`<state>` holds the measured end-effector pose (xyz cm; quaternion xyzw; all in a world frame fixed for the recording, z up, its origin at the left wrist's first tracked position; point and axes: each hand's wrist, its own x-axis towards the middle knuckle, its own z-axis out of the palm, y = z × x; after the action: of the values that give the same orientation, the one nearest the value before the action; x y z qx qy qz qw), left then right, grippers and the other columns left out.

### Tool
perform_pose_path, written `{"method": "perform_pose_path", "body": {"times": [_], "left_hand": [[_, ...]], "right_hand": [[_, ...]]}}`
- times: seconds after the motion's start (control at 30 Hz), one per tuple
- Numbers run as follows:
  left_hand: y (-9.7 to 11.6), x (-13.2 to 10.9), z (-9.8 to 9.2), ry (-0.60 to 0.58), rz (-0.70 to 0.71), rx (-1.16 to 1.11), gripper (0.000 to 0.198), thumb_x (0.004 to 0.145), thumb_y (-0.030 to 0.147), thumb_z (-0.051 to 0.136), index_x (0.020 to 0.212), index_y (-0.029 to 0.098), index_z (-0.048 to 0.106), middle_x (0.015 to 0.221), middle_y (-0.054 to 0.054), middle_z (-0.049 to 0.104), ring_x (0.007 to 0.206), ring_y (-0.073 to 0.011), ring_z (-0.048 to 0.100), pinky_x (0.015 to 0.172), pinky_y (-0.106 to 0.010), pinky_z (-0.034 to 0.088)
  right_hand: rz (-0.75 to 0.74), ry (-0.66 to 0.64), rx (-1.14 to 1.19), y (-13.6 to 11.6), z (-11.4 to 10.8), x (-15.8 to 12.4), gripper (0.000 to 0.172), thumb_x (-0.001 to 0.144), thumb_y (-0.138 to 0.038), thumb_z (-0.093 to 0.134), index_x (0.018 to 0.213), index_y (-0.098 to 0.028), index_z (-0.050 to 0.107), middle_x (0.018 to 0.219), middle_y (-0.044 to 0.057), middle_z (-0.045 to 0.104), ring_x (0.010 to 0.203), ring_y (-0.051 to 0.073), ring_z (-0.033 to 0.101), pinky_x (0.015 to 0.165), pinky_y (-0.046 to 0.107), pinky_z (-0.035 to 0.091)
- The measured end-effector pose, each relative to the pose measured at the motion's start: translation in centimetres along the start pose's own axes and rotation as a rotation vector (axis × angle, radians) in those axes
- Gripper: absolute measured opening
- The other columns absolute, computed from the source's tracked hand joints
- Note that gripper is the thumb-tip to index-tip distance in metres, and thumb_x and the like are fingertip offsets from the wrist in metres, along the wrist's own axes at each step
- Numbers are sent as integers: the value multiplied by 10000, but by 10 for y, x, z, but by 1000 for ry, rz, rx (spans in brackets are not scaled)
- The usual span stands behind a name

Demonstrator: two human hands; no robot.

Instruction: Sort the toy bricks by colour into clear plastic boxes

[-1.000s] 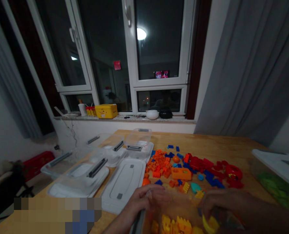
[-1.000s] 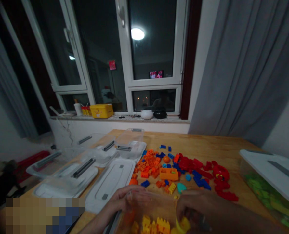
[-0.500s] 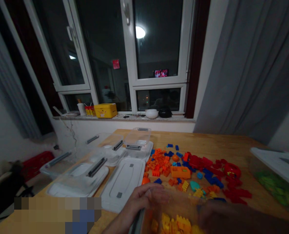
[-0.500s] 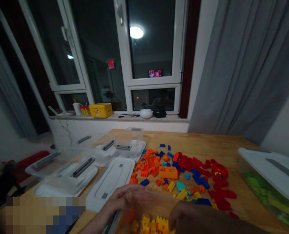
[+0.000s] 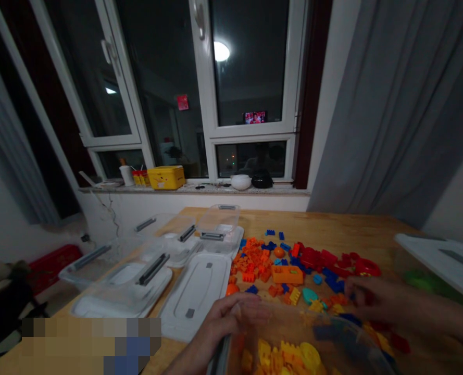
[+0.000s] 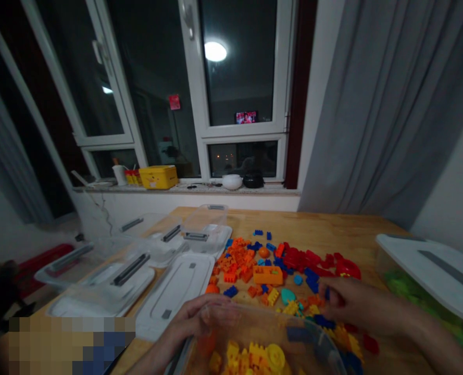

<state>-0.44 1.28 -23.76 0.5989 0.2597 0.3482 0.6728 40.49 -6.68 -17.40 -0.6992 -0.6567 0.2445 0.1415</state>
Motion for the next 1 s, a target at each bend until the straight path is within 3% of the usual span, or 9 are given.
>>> {"method": "perform_pose_path", "body": {"times": [0.17, 0.3, 0.37, 0.47, 0.6, 0.7, 0.83, 1.0], "left_hand": [[2, -2, 1, 32, -21, 35, 566, 625, 199, 682, 1171, 277, 810, 1218, -25, 800, 1227, -359, 657, 1149, -507, 389], [5, -5, 4, 39, -61, -2, 589, 602, 191, 681, 1170, 276, 810, 1222, -11, 799, 1254, -352, 642, 1165, -478, 376], [6, -5, 6, 52, -65, -7, 585, 590, 177, 672, 1150, 269, 816, 1214, -11, 802, 1262, -353, 637, 1167, -476, 372], [7, -6, 7, 63, -75, -5, 591, 591, 174, 665, 1159, 254, 811, 1206, -27, 805, 1251, -361, 642, 1164, -489, 367], [10, -8, 10, 48, -88, -29, 622, 604, 183, 651, 1209, 239, 786, 1256, -46, 787, 1290, -368, 621, 1178, -499, 351], [11, -8, 9, 33, -82, -16, 611, 613, 192, 652, 1205, 243, 789, 1227, -44, 797, 1257, -369, 640, 1150, -501, 376], [12, -4, 7, 12, -56, 19, 611, 581, 179, 654, 1168, 249, 810, 1178, -40, 813, 1192, -358, 673, 1104, -471, 408], [12, -3, 8, 51, -68, -8, 631, 562, 174, 643, 1163, 259, 813, 1185, -14, 811, 1228, -350, 652, 1106, -444, 406]], "right_hand": [[275, -189, -134, 2, 19, 6, 376, 427, -152, 752, 755, -292, 634, 775, 16, 770, 682, 294, 738, 486, 346, 483], [200, -167, -41, 7, 32, 14, 460, 316, -111, 795, 691, -317, 626, 757, 14, 756, 711, 316, 750, 503, 368, 525], [156, -135, -31, 7, 35, 17, 432, 356, -193, 844, 710, -321, 632, 755, 20, 750, 731, 312, 746, 540, 381, 537], [48, -110, -63, 2, 36, 21, 272, 572, -346, 807, 786, -303, 646, 809, 27, 760, 778, 290, 725, 655, 399, 559], [-64, 21, -160, -5, 36, 31, 136, 698, -237, 677, 824, -246, 626, 883, 54, 755, 826, 263, 685, 702, 347, 506], [-100, 51, -145, -5, 35, 37, 253, 699, -129, 603, 923, -223, 674, 972, 67, 772, 874, 256, 691, 737, 329, 509], [-115, 49, -137, -4, 32, 37, 406, 730, -128, 585, 1112, -204, 701, 1069, 90, 775, 905, 259, 714, 769, 329, 543], [-112, 67, -148, -11, 28, 34, 358, 789, -229, 599, 1123, -194, 724, 1019, 105, 789, 877, 269, 736, 754, 345, 561]]}}
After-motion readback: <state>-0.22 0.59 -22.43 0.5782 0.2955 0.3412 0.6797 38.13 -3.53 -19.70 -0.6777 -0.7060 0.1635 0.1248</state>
